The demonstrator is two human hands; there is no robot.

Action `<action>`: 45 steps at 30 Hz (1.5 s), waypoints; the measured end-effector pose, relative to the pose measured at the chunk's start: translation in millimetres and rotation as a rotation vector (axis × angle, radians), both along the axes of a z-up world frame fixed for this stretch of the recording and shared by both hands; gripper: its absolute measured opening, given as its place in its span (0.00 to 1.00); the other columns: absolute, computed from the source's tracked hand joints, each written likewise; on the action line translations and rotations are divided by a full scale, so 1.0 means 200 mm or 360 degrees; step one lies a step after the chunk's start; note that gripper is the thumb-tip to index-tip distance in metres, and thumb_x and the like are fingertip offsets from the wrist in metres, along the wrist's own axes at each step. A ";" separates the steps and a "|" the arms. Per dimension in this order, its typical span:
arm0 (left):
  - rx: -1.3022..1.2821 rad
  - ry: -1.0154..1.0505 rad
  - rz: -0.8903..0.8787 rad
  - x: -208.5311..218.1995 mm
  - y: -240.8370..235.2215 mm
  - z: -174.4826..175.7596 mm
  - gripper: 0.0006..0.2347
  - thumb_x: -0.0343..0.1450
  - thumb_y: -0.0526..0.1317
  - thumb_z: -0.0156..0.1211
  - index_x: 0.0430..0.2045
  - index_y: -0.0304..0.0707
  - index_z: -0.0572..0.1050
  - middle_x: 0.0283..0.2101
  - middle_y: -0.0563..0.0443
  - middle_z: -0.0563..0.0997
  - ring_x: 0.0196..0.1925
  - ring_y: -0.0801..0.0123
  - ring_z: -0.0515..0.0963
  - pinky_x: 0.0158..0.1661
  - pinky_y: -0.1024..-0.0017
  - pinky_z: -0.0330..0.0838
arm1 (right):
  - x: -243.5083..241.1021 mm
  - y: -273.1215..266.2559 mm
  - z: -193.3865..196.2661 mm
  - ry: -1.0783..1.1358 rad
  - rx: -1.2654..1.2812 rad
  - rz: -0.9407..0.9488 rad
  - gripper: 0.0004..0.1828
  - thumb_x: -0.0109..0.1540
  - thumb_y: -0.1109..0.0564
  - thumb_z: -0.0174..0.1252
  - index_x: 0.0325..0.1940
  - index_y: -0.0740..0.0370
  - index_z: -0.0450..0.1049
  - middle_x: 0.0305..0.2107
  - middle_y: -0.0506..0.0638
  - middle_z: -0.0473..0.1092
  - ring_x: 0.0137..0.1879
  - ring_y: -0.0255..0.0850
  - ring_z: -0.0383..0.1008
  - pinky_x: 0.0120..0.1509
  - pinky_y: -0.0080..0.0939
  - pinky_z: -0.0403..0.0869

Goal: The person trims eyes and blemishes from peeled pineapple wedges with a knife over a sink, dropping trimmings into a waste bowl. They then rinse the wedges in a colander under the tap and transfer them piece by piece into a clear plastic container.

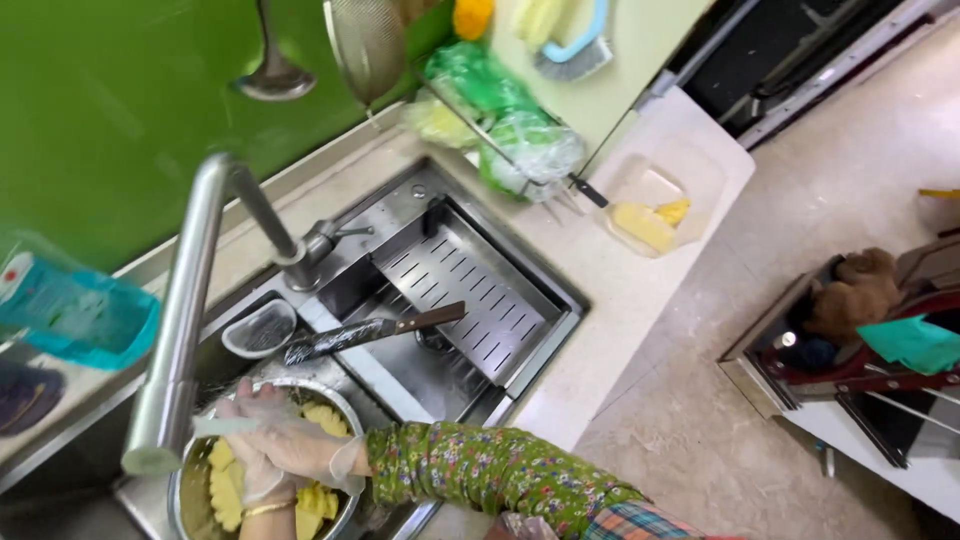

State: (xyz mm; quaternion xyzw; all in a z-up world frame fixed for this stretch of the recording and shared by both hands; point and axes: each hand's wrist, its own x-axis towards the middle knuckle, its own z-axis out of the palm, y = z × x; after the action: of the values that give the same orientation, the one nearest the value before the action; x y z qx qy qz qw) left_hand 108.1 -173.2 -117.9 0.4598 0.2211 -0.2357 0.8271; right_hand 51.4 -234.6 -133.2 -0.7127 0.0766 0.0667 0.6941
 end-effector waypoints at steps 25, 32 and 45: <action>0.2250 -0.0423 -0.0526 0.00 0.87 -0.78 0.27 0.66 0.44 0.64 0.54 0.18 0.68 0.55 0.23 0.74 0.55 0.36 0.76 0.58 0.53 0.72 | -0.24 -0.38 -0.74 0.0881 -0.0022 -0.0399 0.27 0.60 0.60 0.60 0.63 0.70 0.69 0.47 0.60 0.77 0.48 0.44 0.78 0.54 0.42 0.76; 0.0641 0.0362 -0.0020 -0.03 0.99 -1.03 0.20 0.70 0.40 0.55 0.55 0.28 0.73 0.53 0.40 0.77 0.52 0.54 0.76 0.51 0.56 0.72 | -0.32 -0.34 -0.35 0.0464 -0.0311 -0.0086 0.17 0.62 0.60 0.63 0.53 0.70 0.74 0.37 0.53 0.74 0.42 0.37 0.71 0.50 0.39 0.72; 0.0439 -0.0198 -0.0444 -0.16 0.54 0.32 0.20 0.74 0.43 0.57 0.53 0.21 0.70 0.50 0.39 0.79 0.49 0.63 0.77 0.50 0.66 0.73 | -0.41 -0.79 0.64 -0.0141 -0.0208 -0.0775 0.10 0.64 0.61 0.58 0.47 0.67 0.69 0.35 0.49 0.72 0.37 0.31 0.71 0.41 0.31 0.73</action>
State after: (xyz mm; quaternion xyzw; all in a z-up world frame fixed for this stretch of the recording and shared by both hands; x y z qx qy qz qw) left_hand 76.0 -65.7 -53.9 0.6086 0.1340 -0.2866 0.7277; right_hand -30.0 -393.1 -4.7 -0.7188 0.2196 -0.1388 0.6448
